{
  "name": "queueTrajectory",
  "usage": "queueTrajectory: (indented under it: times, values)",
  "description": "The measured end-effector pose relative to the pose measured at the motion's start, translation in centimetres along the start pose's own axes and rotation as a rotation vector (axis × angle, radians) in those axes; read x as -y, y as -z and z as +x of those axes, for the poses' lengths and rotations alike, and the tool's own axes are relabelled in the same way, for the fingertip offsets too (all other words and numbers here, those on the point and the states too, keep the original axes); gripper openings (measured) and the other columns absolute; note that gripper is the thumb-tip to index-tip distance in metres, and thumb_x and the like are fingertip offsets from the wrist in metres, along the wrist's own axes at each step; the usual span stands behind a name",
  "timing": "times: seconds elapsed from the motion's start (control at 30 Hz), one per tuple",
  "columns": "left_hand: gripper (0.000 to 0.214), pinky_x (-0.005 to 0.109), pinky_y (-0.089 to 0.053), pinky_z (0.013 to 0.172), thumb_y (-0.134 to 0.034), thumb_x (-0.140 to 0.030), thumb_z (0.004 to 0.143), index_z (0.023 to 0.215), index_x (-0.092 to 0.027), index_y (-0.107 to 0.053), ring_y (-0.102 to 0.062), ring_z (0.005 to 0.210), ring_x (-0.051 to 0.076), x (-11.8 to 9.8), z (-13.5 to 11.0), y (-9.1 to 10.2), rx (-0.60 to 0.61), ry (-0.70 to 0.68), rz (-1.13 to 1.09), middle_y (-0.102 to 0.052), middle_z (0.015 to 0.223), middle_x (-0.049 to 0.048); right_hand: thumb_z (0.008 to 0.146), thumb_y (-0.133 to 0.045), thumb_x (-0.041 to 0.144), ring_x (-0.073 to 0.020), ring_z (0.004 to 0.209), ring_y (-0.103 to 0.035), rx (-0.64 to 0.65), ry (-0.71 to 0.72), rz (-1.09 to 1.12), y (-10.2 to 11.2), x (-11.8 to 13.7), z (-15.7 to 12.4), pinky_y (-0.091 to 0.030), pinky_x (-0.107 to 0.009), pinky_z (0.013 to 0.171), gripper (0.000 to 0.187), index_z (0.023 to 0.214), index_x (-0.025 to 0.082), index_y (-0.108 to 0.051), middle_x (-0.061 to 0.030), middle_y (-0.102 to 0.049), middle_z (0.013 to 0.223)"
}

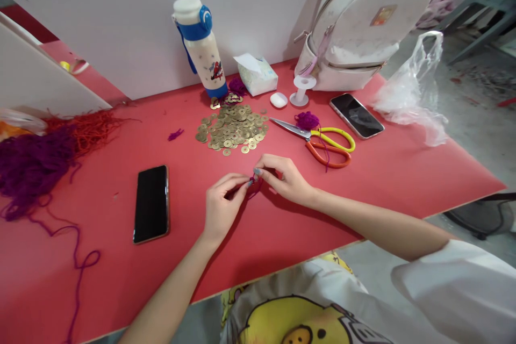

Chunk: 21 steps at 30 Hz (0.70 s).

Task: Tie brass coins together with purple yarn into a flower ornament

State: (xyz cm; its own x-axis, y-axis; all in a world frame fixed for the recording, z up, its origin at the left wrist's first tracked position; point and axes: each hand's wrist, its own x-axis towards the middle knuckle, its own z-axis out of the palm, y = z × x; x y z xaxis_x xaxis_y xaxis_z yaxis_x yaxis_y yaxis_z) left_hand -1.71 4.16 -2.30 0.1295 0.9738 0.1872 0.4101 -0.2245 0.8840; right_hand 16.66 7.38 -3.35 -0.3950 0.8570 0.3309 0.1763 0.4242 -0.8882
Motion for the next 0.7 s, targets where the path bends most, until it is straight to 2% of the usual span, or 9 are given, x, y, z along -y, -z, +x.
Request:
queueTrajectory:
  times: [0.13,0.23,0.4,0.7]
  values:
    - [0.012,0.023,-0.055,0.067,-0.064,-0.02,0.087,0.084,-0.019,-0.075,-0.069,0.078,0.016,0.2,0.0,0.0,-0.007,0.005,-0.027,-0.074,0.087,0.0059,0.1,-0.047,0.029,-0.0153,0.068,-0.052,0.017,0.056,0.024,0.3,0.2,0.0,-0.042,-0.029,0.067,0.026,0.079,0.019,-0.059,-0.0032,-0.059,0.075]
    - [0.012,0.023,-0.054,0.065,-0.064,-0.02,0.087,0.084,-0.018,-0.075,-0.069,0.078,0.016,0.3,-0.1,0.1,-0.017,0.002,-0.03,-0.074,0.086,0.0059,0.101,-0.044,0.03,-0.0155,0.068,-0.05,-0.018,0.064,0.021,0.6,0.0,0.1,-0.041,-0.029,0.066,0.031,0.076,0.019,-0.057,-0.0027,-0.055,0.073]
    - [0.013,0.022,-0.055,0.066,-0.062,-0.02,0.088,0.084,-0.019,-0.075,-0.068,0.076,0.015,0.1,-0.2,0.3,-0.029,-0.001,-0.027,-0.073,0.087,0.0053,0.096,-0.057,0.032,-0.0146,0.071,-0.052,0.018,0.043,-0.008,0.9,-0.7,0.6,-0.042,-0.027,0.064,0.018,0.09,0.019,-0.067,-0.0035,-0.058,0.082]
    - [0.012,0.025,-0.056,0.069,-0.064,-0.018,0.086,0.082,-0.019,-0.075,-0.068,0.076,0.016,0.1,-0.2,0.2,-0.027,-0.036,-0.018,-0.073,0.084,0.0053,0.087,-0.071,0.036,-0.0156,0.077,-0.056,0.021,0.038,0.043,0.6,-1.2,0.5,-0.048,-0.029,0.071,0.016,0.087,0.021,-0.074,-0.0033,-0.059,0.085]
